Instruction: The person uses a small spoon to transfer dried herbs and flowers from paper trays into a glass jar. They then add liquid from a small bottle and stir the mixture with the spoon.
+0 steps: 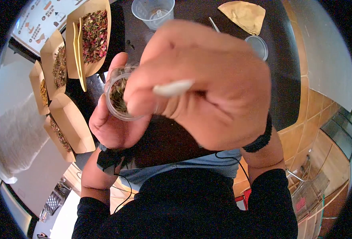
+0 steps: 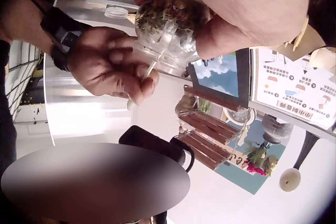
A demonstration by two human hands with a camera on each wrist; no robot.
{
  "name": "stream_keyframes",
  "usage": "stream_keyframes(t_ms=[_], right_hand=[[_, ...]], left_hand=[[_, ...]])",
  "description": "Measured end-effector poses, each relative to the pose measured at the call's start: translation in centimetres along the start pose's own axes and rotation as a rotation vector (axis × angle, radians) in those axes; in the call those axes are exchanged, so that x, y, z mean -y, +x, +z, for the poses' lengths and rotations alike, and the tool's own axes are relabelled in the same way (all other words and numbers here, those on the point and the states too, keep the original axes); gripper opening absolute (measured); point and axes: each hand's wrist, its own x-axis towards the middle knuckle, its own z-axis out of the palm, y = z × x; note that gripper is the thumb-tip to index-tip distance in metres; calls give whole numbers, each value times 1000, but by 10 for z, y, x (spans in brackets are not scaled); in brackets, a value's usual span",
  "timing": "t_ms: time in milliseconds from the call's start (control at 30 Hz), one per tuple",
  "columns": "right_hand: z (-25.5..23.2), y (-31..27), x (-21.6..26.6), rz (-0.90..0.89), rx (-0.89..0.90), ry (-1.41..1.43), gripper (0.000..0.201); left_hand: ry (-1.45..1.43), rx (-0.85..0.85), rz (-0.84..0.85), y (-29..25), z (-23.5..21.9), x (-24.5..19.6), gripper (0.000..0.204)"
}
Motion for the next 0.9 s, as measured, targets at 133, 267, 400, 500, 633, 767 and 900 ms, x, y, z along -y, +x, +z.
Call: stream_keyframes(t_ms=[133,267,400,500,633,767,900], right_hand=[[3,1,-9,-101,-137,30,33],[16,0,-7,-7,-86,61,33],[12,-3,-10,38,-93,130,31],[8,1,-16,-46,-148,148,31],[15,1,-11,-35,-169,151,34],[13,-1,-6,-11,-60,32,35],[-2,-2,-4,-1,-20,-44,34]], left_hand=[[-21,-11,-12,0,3,-1,92],[63,43,-19,0,-10,0,92],[37,25,-15,0,-1,-1,92],[-1,-36,-18,0,2,-1,94],[-3,-62,5,2,7,0,95],[18,-72,18,1,4,1,95],[13,-33,-7,0,4,0,95]])
